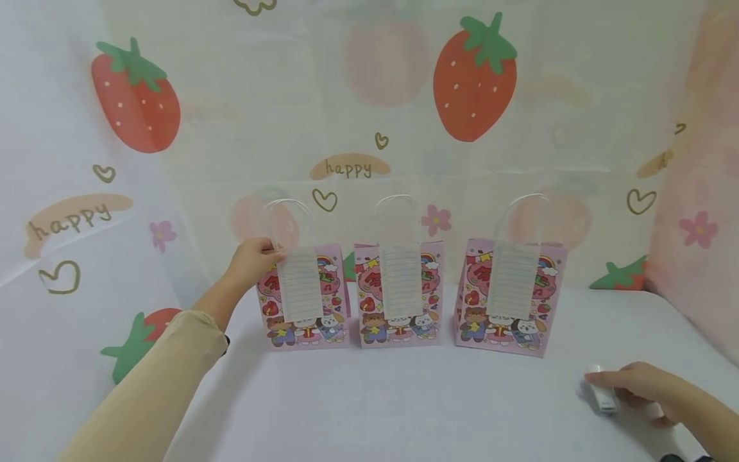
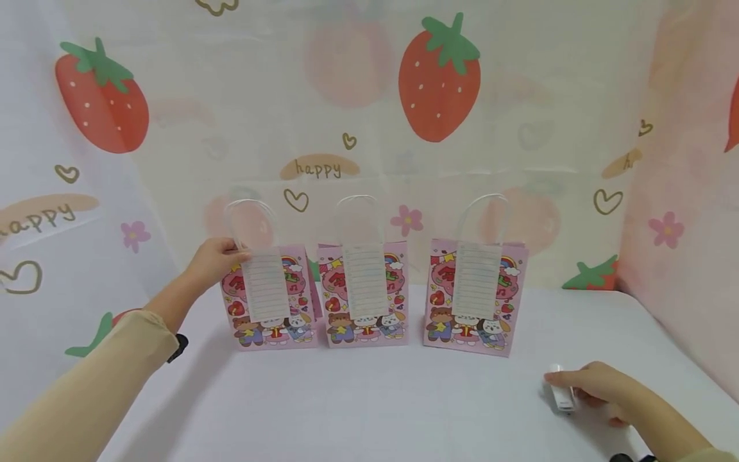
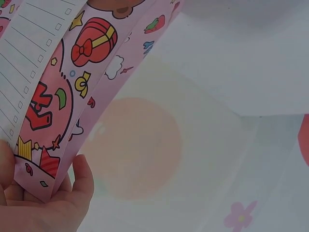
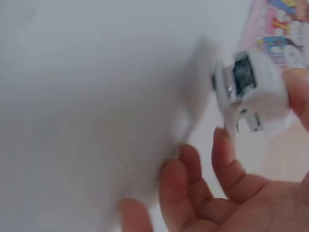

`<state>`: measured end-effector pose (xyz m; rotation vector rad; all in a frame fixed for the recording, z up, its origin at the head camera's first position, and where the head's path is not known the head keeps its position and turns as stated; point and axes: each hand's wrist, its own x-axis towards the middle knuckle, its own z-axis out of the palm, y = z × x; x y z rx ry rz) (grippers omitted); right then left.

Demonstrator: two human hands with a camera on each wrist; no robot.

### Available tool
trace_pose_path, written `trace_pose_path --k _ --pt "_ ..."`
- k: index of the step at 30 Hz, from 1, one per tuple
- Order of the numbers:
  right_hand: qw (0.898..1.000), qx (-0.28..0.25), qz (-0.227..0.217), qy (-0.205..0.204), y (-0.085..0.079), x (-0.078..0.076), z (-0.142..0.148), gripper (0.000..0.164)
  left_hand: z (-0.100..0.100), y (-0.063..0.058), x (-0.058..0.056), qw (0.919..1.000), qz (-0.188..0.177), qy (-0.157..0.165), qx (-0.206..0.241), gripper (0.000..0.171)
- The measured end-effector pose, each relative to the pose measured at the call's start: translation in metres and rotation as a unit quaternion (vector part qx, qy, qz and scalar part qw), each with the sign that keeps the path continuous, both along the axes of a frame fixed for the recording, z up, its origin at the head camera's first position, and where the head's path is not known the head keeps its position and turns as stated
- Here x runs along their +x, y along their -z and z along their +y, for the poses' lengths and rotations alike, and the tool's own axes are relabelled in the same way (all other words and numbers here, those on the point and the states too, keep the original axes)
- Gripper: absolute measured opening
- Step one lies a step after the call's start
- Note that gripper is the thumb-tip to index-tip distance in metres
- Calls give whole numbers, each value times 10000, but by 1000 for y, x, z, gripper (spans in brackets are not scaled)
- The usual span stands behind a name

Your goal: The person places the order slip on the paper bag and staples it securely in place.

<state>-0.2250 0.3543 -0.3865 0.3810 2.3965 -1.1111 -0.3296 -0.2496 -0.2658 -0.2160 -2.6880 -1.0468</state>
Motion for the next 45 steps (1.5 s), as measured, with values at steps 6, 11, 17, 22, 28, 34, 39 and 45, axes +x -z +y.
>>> trace_pose_path --k 6,11,17,22,28,34,39,45 --pt "9994 -222 198 -165 -14 3 -2 74 1 0 -1 10000 -26 -32 -4 26" --pt "9979 -547 291 -197 -27 6 -9 76 1 -1 1 10000 -68 -53 0 26" --pt "9889 -1314 534 -444 -41 11 -15 61 1 -2 3 9999 -79 -84 -38 25" --pt "9837 -1567 660 -586 -47 11 -19 52 1 -2 3 9999 -51 -113 -43 24" --pt "9809 -1638 797 -683 -52 10 -23 53 0 -1 3 9999 -82 -109 -25 25" --pt "9822 -1479 994 -589 -57 8 -30 67 0 -3 4 9999 -79 -85 -7 26" --pt "9798 -1511 1128 -672 -58 6 -36 67 0 -2 4 9999 -57 -105 -61 24" --pt "9777 -1618 1196 -601 -55 4 -44 68 0 0 3 9998 -149 -118 -8 25"
